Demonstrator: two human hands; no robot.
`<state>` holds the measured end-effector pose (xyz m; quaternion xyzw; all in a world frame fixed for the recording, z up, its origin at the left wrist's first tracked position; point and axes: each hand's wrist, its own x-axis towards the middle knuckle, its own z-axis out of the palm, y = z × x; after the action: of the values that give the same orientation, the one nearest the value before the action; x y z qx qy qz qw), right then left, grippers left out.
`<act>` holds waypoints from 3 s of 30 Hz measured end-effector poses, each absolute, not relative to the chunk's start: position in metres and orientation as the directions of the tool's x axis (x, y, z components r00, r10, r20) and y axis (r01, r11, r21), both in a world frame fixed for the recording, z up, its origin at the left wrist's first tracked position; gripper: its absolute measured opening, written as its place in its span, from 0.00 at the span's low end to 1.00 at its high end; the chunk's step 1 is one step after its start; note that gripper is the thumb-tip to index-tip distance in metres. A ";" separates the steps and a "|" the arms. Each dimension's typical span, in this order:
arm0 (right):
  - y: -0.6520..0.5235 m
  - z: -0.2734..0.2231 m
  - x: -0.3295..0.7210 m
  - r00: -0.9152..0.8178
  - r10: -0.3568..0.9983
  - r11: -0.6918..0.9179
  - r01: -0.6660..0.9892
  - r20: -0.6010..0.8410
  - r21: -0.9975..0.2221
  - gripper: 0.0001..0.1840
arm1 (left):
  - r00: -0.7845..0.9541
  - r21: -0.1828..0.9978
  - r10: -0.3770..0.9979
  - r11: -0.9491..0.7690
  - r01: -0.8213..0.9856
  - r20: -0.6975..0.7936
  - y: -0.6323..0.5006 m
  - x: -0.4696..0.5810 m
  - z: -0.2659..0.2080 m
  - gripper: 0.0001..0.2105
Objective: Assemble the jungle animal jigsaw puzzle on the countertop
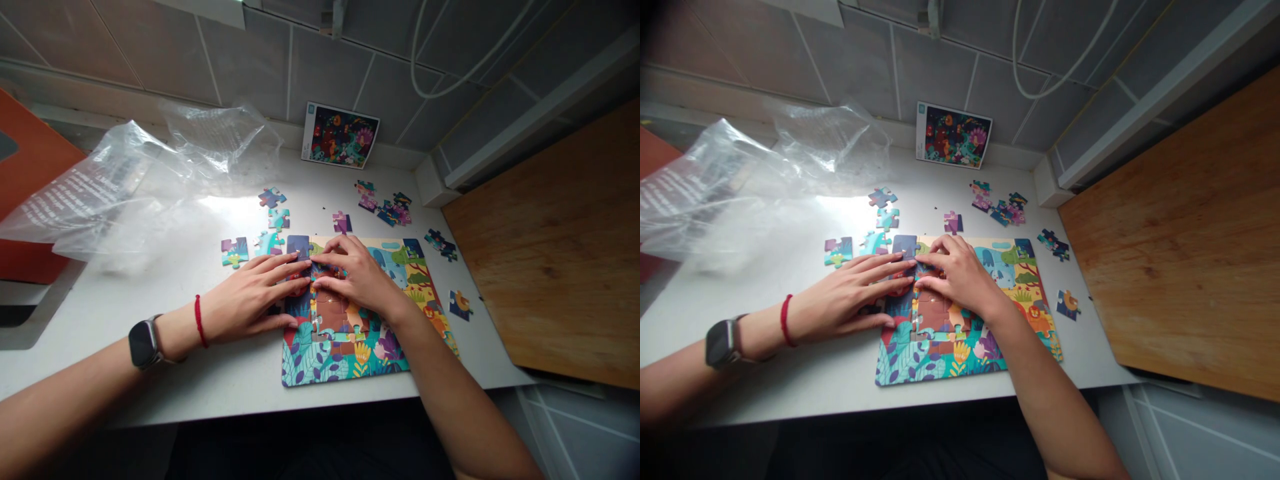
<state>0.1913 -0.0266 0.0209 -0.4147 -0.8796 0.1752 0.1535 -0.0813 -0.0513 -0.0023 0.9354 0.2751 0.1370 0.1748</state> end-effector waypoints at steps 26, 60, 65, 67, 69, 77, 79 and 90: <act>-0.107 0.067 0.187 -0.724 0.678 0.720 0.689 -0.126 -0.083 0.19 | 0.871 0.436 0.470 -0.820 0.370 0.145 -0.044 -0.090 -0.004 0.43; -0.133 0.041 0.204 -0.709 0.597 0.753 0.657 0.376 0.041 0.19 | 0.872 0.416 0.476 -0.820 0.393 0.117 -0.045 -0.088 -0.006 0.44; -0.128 0.040 0.198 -0.618 0.663 0.667 0.744 0.422 0.040 0.15 | 0.870 0.400 0.478 -0.825 0.398 0.119 -0.045 -0.088 -0.008 0.44; -0.127 0.038 0.197 -0.593 0.703 0.654 0.756 0.392 -0.027 0.13 | 0.872 0.399 0.475 -0.827 0.396 0.118 -0.045 -0.088 -0.008 0.44; -0.126 0.037 0.197 -0.562 0.741 0.637 0.761 0.366 -0.121 0.12 | 0.870 0.406 0.478 -0.824 0.396 0.123 -0.045 -0.088 -0.008 0.44; -0.137 0.032 0.204 -0.482 0.759 0.638 0.687 0.438 -0.348 0.17 | 0.871 0.400 0.477 -0.825 0.399 0.115 -0.045 -0.088 -0.008 0.45; -0.144 0.028 0.202 -0.559 0.721 0.682 0.679 0.410 -0.273 0.21 | 0.870 0.398 0.479 -0.825 0.401 0.117 -0.045 -0.088 -0.008 0.44; -0.158 0.031 0.189 -0.621 0.771 0.633 0.772 0.141 -0.061 0.20 | 0.879 0.404 0.465 -0.828 0.389 0.108 -0.044 -0.089 -0.006 0.43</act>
<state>0.1885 -0.1584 0.0315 -0.4285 -0.9002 -0.0029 0.0770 -0.0885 -0.0443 -0.0055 0.9506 0.2247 0.1013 0.1888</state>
